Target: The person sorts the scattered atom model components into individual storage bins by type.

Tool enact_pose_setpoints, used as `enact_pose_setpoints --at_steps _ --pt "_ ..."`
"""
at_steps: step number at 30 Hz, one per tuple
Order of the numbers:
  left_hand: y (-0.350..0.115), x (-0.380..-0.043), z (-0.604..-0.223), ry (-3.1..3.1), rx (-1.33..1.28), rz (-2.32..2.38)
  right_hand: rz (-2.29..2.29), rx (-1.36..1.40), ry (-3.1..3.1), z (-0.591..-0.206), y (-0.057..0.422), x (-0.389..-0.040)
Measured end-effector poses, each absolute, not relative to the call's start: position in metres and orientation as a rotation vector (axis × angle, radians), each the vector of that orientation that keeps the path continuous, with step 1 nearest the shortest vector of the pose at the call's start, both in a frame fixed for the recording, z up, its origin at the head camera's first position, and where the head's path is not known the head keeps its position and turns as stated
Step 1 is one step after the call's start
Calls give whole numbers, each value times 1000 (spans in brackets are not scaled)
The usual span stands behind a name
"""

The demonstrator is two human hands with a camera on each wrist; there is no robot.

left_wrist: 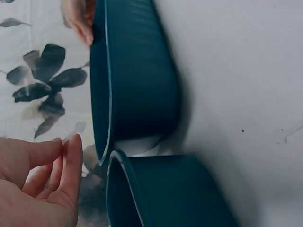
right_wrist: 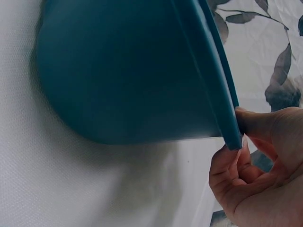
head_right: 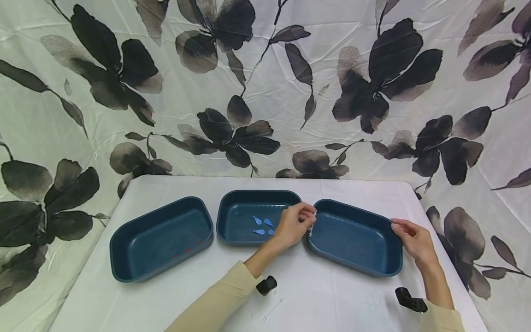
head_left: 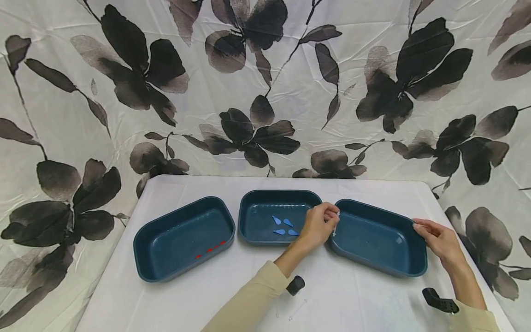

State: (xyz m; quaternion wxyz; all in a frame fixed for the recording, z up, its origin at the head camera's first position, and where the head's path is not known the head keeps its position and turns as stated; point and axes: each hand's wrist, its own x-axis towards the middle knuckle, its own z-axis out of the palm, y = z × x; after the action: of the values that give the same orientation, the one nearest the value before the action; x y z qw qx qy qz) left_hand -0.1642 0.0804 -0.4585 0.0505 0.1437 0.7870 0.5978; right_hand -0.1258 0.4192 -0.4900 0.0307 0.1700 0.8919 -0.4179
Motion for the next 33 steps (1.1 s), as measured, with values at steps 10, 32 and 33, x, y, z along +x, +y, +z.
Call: enact_pose_setpoints --at_steps 10,32,33 --pt "102 -171 -465 2459 492 1699 -1291 528 2747 -489 419 -126" --pt "139 -172 -485 2819 754 1127 -1307 543 2767 -490 416 -127" --pt "141 -171 -485 2826 744 1092 -1305 545 2767 -490 416 -127"
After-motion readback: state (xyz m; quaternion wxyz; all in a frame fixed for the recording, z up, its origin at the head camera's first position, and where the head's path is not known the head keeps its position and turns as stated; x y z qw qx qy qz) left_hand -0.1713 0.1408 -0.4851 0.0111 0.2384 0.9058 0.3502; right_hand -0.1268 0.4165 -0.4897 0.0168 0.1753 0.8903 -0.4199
